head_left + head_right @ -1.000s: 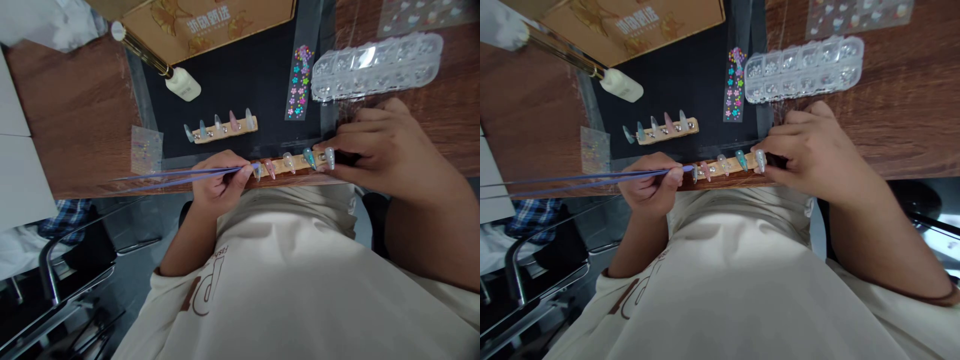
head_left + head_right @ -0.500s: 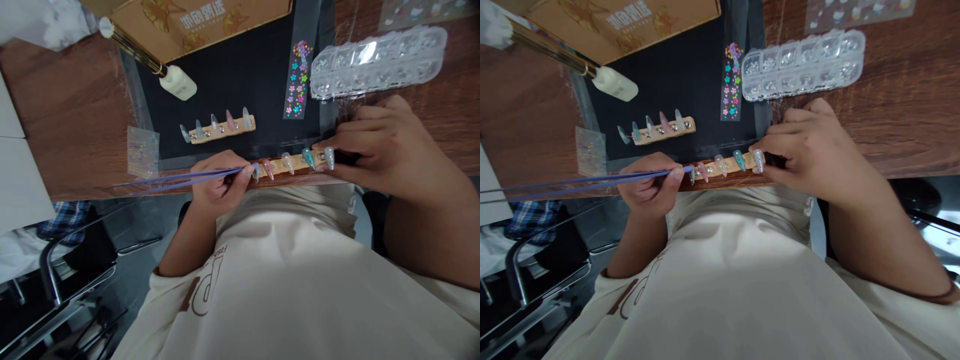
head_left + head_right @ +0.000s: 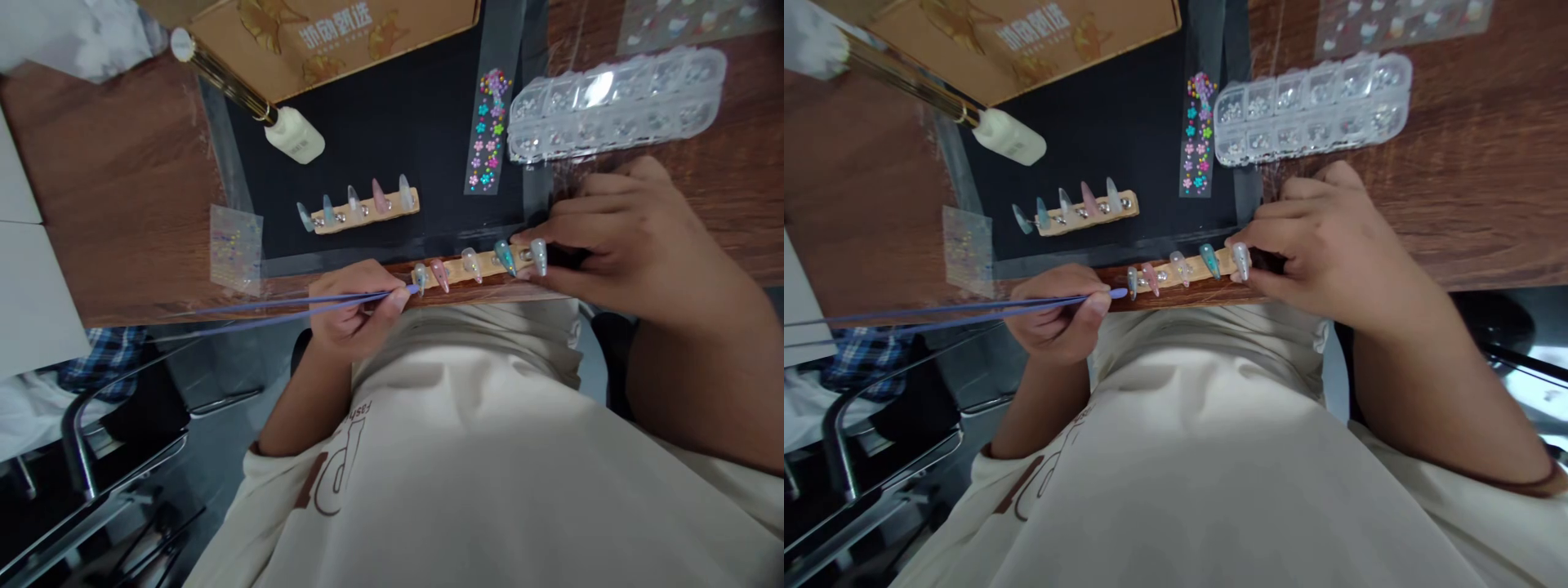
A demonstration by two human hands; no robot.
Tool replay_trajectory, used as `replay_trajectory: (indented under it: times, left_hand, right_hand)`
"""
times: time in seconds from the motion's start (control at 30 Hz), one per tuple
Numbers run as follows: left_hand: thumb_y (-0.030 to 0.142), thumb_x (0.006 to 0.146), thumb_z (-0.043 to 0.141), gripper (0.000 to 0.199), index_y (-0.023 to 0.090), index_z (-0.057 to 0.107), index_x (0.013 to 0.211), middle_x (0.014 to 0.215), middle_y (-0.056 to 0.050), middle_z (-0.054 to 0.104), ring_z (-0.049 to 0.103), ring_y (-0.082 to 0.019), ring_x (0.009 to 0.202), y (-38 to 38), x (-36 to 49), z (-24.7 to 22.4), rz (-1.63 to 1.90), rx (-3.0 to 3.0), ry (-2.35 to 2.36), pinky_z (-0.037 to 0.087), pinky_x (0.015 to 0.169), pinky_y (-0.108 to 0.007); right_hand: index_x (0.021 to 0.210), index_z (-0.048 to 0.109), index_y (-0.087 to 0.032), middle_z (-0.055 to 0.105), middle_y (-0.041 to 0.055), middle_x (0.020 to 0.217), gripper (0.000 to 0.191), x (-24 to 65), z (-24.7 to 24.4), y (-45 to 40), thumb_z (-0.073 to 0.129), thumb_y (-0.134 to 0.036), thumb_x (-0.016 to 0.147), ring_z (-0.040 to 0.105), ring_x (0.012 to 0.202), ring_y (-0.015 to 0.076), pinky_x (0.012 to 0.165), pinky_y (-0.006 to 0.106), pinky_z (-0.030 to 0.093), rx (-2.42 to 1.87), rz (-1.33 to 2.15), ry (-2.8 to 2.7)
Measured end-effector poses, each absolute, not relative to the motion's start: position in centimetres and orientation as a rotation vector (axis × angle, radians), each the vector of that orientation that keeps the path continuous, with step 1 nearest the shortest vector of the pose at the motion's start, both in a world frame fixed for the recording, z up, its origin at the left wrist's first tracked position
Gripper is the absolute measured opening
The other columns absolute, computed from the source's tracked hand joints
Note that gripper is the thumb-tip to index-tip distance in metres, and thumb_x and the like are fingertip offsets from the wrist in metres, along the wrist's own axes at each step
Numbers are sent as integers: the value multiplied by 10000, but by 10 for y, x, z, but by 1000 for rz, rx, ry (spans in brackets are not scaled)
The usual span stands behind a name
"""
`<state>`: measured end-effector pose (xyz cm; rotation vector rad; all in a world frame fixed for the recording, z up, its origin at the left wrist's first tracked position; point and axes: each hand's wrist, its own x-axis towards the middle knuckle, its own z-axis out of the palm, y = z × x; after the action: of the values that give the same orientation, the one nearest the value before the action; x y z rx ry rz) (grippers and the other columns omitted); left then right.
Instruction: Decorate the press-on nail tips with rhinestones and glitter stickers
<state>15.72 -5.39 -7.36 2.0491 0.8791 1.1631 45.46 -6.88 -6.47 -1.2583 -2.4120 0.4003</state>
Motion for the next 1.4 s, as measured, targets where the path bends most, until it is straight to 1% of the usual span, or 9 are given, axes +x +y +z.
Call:
replay_trajectory:
  times: [0.13, 0.3, 0.4, 0.6, 0.73, 0.87, 1.17, 1.3, 1.4]
  left_hand:
    - [118, 836, 670, 88, 198, 651, 868, 698, 24, 659, 612, -82, 606, -53, 156, -71, 1101, 2112, 829, 501, 577, -204]
    - [120, 848, 662, 66, 182, 643, 833, 678, 16, 658, 616, -84, 594, -52, 160, -67, 1072, 2134, 823, 495, 565, -197]
    - [117, 843, 658, 70, 172, 634, 808, 666, 12, 658, 626, -87, 598, -52, 161, -65, 1048, 2151, 809, 490, 562, -187]
    - [126, 826, 671, 79, 186, 626, 804, 655, 27, 655, 617, -80, 580, -52, 161, -65, 1045, 2199, 810, 485, 556, -178]
    - [153, 831, 682, 66, 208, 657, 857, 679, 21, 668, 615, -91, 573, -53, 159, -71, 1167, 2105, 820, 492, 553, -206]
    - [191, 860, 664, 45, 227, 674, 836, 645, 21, 644, 588, -94, 548, -51, 161, -69, 1286, 2028, 882, 481, 534, -231]
    - [162, 863, 654, 68, 219, 644, 826, 668, 14, 660, 580, -119, 585, -38, 176, -57, 1063, 2179, 854, 467, 565, -285]
    - [171, 860, 659, 85, 226, 633, 800, 641, 16, 643, 543, -129, 567, -34, 177, -58, 1062, 2265, 844, 459, 612, -336]
    - [164, 848, 668, 78, 223, 632, 811, 640, 19, 638, 535, -129, 561, -33, 176, -61, 1073, 2291, 838, 452, 610, -342]
  right_hand:
    - [899, 676, -236, 576, -33, 632, 332, 455, -65, -69, 472, -482, 987, 471, 663, 170, 699, 379, 253, -1254, 391, -2407]
    - [911, 672, -242, 563, -34, 643, 383, 454, -66, -69, 437, -535, 988, 475, 681, 168, 707, 374, 255, -1261, 397, -2400]
    - [898, 669, -237, 541, -33, 625, 387, 454, -66, -69, 435, -531, 988, 471, 683, 168, 711, 370, 252, -1263, 395, -2392]
    - [932, 678, -244, 615, -22, 685, 337, 455, -65, -69, 469, -505, 975, 507, 710, 183, 729, 381, 273, -1270, 414, -2397]
    - [912, 683, -241, 601, -19, 659, 321, 455, -65, -70, 482, -484, 971, 496, 692, 182, 719, 380, 264, -1283, 409, -2405]
    - [928, 680, -239, 597, -24, 665, 294, 455, -65, -70, 494, -463, 971, 498, 701, 177, 731, 380, 265, -1271, 399, -2402]
    - [883, 683, -245, 599, -29, 646, 294, 453, -67, -70, 501, -464, 958, 477, 672, 170, 716, 373, 254, -1293, 367, -2398]
    - [893, 681, -242, 622, -26, 664, 296, 453, -65, -70, 493, -460, 960, 486, 678, 176, 714, 374, 255, -1294, 369, -2390]
    - [910, 679, -245, 634, -26, 672, 326, 453, -65, -69, 463, -481, 976, 486, 684, 173, 718, 373, 257, -1289, 376, -2390]
